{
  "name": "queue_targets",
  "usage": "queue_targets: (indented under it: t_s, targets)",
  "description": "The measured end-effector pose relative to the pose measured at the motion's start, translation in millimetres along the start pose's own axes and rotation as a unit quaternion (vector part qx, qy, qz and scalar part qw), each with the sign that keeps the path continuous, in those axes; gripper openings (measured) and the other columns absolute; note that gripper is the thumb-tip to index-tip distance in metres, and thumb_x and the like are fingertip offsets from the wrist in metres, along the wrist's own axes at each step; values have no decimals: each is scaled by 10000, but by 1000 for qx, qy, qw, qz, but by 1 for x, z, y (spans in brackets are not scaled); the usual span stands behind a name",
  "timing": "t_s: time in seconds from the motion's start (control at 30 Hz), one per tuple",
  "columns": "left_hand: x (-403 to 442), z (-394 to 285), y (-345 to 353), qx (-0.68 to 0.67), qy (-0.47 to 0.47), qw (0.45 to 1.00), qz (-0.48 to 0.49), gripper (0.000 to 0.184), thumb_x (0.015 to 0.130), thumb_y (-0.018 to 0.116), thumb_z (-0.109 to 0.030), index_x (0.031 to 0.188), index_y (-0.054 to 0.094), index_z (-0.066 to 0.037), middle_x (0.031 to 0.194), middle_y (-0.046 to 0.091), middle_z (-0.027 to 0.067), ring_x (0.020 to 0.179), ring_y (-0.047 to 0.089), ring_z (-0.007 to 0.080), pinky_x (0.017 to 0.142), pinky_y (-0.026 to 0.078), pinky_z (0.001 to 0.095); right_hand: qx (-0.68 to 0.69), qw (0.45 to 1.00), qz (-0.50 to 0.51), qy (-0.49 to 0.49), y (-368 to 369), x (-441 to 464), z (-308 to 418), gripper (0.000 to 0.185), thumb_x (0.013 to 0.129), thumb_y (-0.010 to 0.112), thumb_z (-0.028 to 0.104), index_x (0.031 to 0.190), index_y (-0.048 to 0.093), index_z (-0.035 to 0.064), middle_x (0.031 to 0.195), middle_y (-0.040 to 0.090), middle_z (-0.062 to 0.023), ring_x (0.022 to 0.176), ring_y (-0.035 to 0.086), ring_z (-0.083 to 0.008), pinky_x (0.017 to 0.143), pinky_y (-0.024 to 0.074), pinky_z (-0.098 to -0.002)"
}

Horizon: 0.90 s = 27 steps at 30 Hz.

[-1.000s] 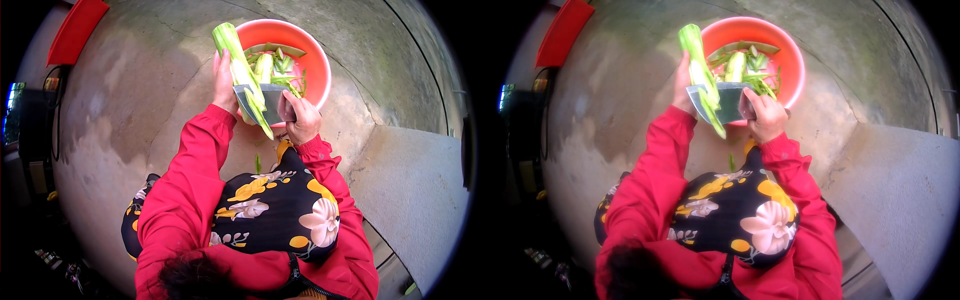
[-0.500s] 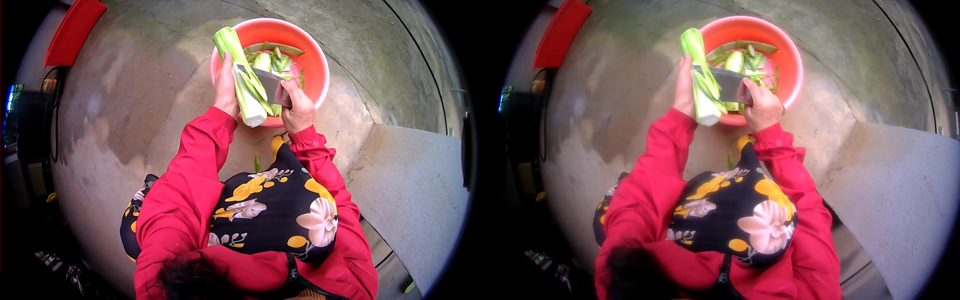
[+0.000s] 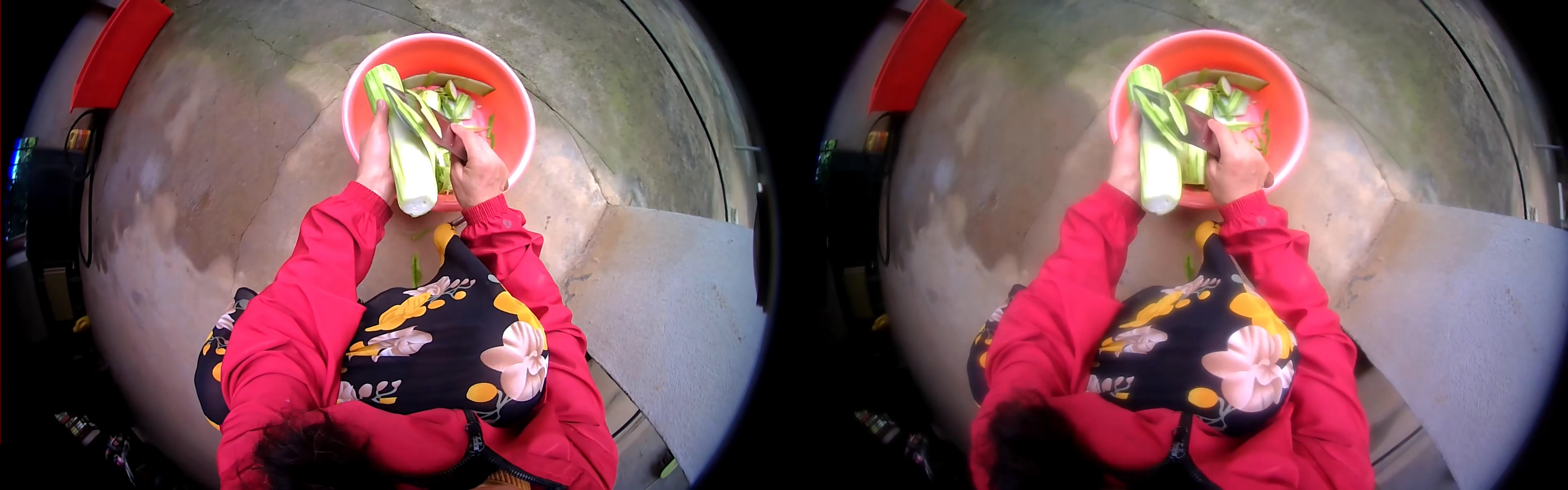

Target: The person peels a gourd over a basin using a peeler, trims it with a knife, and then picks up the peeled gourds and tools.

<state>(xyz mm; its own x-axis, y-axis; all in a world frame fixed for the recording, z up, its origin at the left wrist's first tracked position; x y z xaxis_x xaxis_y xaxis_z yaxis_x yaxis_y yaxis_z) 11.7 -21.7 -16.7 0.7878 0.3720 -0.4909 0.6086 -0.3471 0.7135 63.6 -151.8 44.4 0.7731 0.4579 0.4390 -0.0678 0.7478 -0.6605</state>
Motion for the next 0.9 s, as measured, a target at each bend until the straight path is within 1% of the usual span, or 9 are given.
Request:
queue_targets:
  t_s: [0.03,0.13,0.17,0.3,0.5,0.73,0.8,0.87,0.9]
  targets:
    - [-4,-2,0,55,6,997,-48,420,910,425,-434,1022,528,-43,795,578,58,662,572,148,588,490,263,-14,998,34,53,8,1,-16,310,709,592,21,996,603,139,783,612,-105,710,605,-272,606,466,-348]
    - [-3,0,7,33,-32,999,-21,423,905,434,-436,984,540,-34,709,563,43,564,545,130,509,460,247,8,998,39,54,9,7,-33,280,733,594,44,993,602,147,769,620,-95,709,609,-257,600,465,-339]
    - [1,-2,2,71,-19,997,-13,426,896,450,-440,946,551,-29,666,550,43,536,532,125,503,454,238,14,997,41,71,7,8,-35,269,739,592,32,989,600,131,795,624,-97,708,609,-254,590,463,-324]
    - [-1,1,3,131,-1,991,31,366,902,457,-401,944,554,-51,677,543,36,540,519,124,505,454,238,40,999,-21,-13,-5,16,-18,301,721,598,13,999,597,129,766,607,-92,690,602,-252,582,460,-319]
    - [-5,12,12,132,14,988,80,291,916,434,-326,967,522,-54,763,552,34,607,529,116,538,456,240,-82,993,-9,-85,-9,34,-1,408,637,592,-18,1015,591,136,708,547,-72,636,570,-261,572,454,-356]
    - [-3,22,8,132,26,989,65,248,916,428,-268,943,515,-38,738,551,41,587,527,113,522,447,231,-134,987,-17,-90,1,31,-10,444,612,594,-14,1027,583,142,705,538,-60,633,565,-258,556,445,-364]
    - [-6,24,7,122,12,991,59,258,921,427,-277,947,516,-37,730,550,39,583,527,111,517,445,231,-129,984,-52,-114,1,30,-9,431,593,587,-16,994,597,141,651,505,-61,578,531,-249,497,390,-356]
    - [-10,26,4,146,-1,988,44,326,915,481,-337,1112,515,-80,763,579,4,578,565,90,498,466,220,-136,985,-70,-83,2,35,-22,400,604,593,-9,976,593,137,656,513,-65,592,543,-252,511,408,-362]
    - [-12,27,3,146,-1,988,44,326,915,481,-337,1112,515,-80,763,579,4,578,565,90,498,466,220,-144,984,-88,-53,0,39,-32,368,615,599,-2,957,589,133,661,522,-69,606,556,-255,525,425,-368]
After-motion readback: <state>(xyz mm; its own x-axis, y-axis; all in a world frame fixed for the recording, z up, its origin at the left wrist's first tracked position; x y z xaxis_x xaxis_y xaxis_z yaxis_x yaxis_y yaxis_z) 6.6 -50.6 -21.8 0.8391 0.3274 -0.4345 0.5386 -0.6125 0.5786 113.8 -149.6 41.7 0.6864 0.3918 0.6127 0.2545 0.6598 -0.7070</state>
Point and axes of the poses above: each hand's wrist, its own x-axis towards the middle knuckle, its own y-axis out of the palm, z = x × y, the point moved 8 cm from there along x, towards the middle knuckle
